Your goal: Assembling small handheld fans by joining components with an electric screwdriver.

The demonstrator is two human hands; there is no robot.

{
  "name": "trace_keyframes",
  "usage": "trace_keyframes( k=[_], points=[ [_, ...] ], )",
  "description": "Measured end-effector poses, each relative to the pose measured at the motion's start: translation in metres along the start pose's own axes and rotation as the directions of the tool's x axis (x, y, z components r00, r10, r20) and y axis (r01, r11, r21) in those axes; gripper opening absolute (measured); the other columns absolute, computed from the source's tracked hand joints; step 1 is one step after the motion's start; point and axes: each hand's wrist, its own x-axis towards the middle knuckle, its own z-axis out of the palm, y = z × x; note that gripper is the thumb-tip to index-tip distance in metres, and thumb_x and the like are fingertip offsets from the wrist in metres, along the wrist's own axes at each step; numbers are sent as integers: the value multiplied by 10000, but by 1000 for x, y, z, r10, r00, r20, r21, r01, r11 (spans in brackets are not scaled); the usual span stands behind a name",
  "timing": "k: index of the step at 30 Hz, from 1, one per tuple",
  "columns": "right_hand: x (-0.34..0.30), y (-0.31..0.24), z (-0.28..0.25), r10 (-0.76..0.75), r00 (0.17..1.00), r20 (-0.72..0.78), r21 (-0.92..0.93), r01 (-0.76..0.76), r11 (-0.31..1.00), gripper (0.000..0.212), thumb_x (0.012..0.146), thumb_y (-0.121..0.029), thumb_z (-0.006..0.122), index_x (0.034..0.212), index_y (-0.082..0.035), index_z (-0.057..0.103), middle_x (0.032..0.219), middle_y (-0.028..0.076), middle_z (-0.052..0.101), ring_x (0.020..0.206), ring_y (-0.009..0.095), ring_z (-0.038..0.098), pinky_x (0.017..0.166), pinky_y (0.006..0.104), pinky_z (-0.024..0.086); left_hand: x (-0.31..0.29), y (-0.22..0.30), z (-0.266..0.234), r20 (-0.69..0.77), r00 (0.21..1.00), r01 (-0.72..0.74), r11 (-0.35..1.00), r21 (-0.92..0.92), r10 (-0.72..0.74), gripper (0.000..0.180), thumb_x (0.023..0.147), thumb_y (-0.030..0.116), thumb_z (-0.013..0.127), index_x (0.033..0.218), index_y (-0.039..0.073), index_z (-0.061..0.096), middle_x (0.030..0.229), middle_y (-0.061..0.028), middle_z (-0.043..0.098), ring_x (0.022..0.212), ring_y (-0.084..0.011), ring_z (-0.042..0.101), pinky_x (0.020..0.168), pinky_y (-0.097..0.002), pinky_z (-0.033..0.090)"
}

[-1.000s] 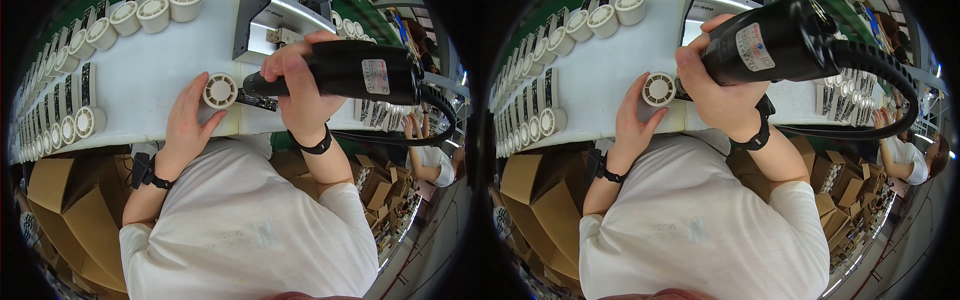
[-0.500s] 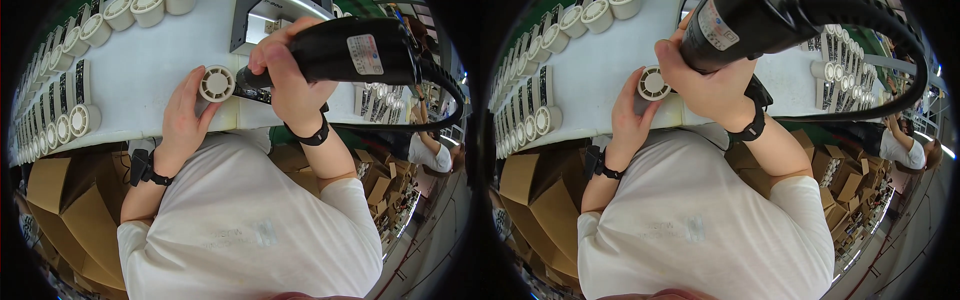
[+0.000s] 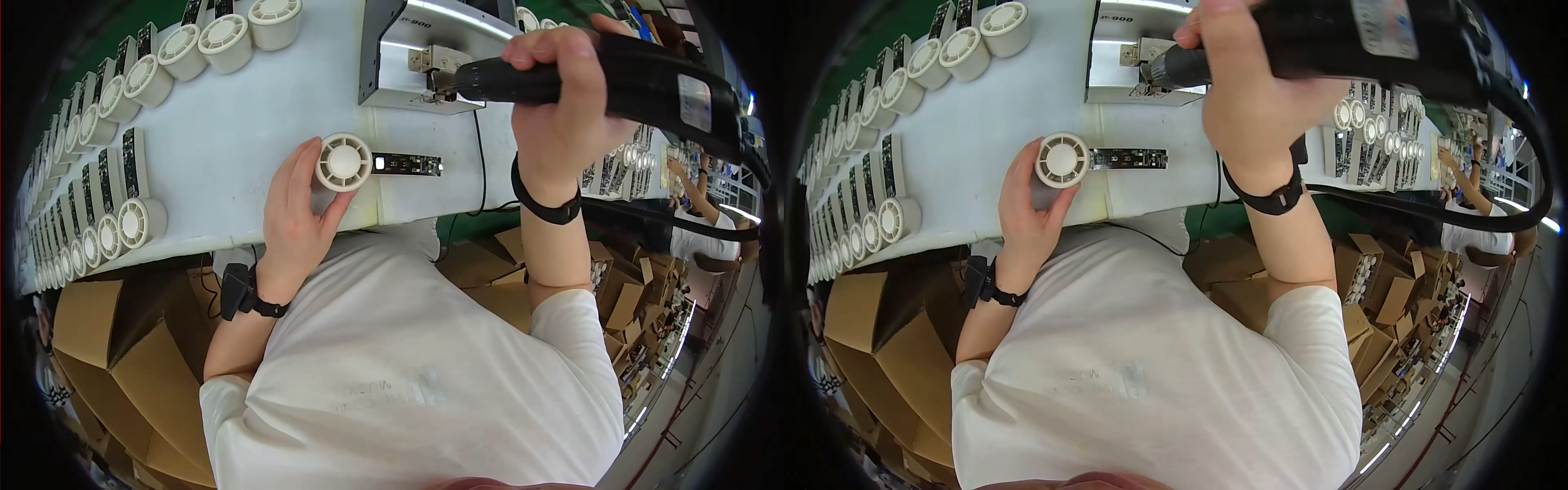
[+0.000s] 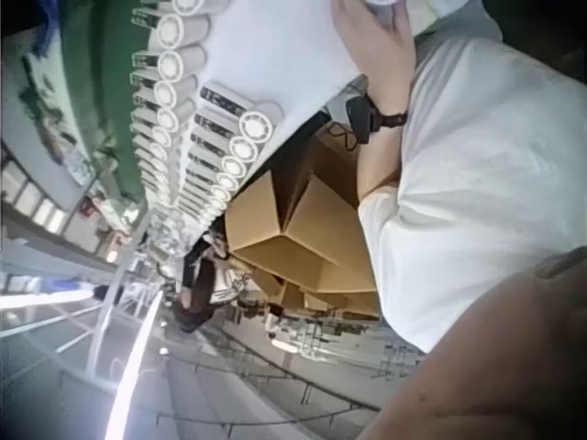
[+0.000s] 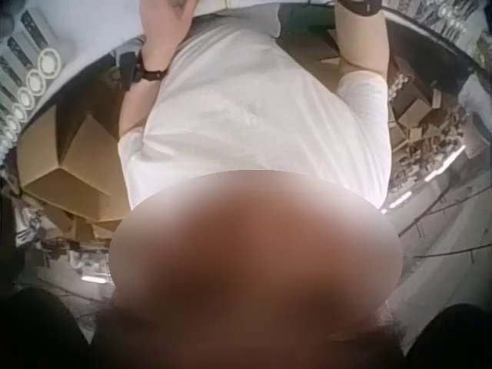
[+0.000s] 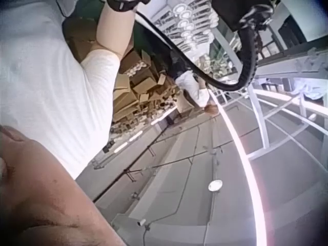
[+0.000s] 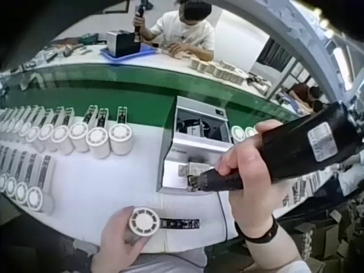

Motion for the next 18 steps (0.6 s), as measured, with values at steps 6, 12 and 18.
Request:
trace_keyframes(
  k=[6, 12, 18],
  points=[
    [-8, 7, 17, 134, 985, -107, -52, -140, 989, 320, 860, -16, 645, 1125, 10, 468, 733, 75, 566, 588, 177, 568, 578, 300, 484, -1, -2, 1, -26, 999, -24, 1000, 20, 25, 634, 781, 95, 794, 1318, -26, 480, 1256, -207, 584, 1097, -378, 597, 893, -410, 522],
    [-1, 30, -6, -14, 987, 162, 483, -67, 873, 350, 879, -37, 607, 1182, 3, 436, 748, 81, 558, 596, 194, 553, 599, 345, 486, -2, -3, 2, -42, 999, -31, 999, 35, 33, 639, 781, 104, 794, 1322, -22, 478, 1257, -208, 583, 1093, -377, 598, 889, -409, 523],
    [-38, -21, 1, 168, 965, 202, 93, -190, 977, 407, 902, -47, 549, 1273, -31, 383, 780, 85, 531, 639, 214, 518, 632, 419, 485, 1, 0, 1, -30, 1000, -6, 1000, 23, 7, 644, 784, 103, 789, 1331, -14, 470, 1260, -204, 585, 1089, -369, 606, 895, -401, 526]
  ],
)
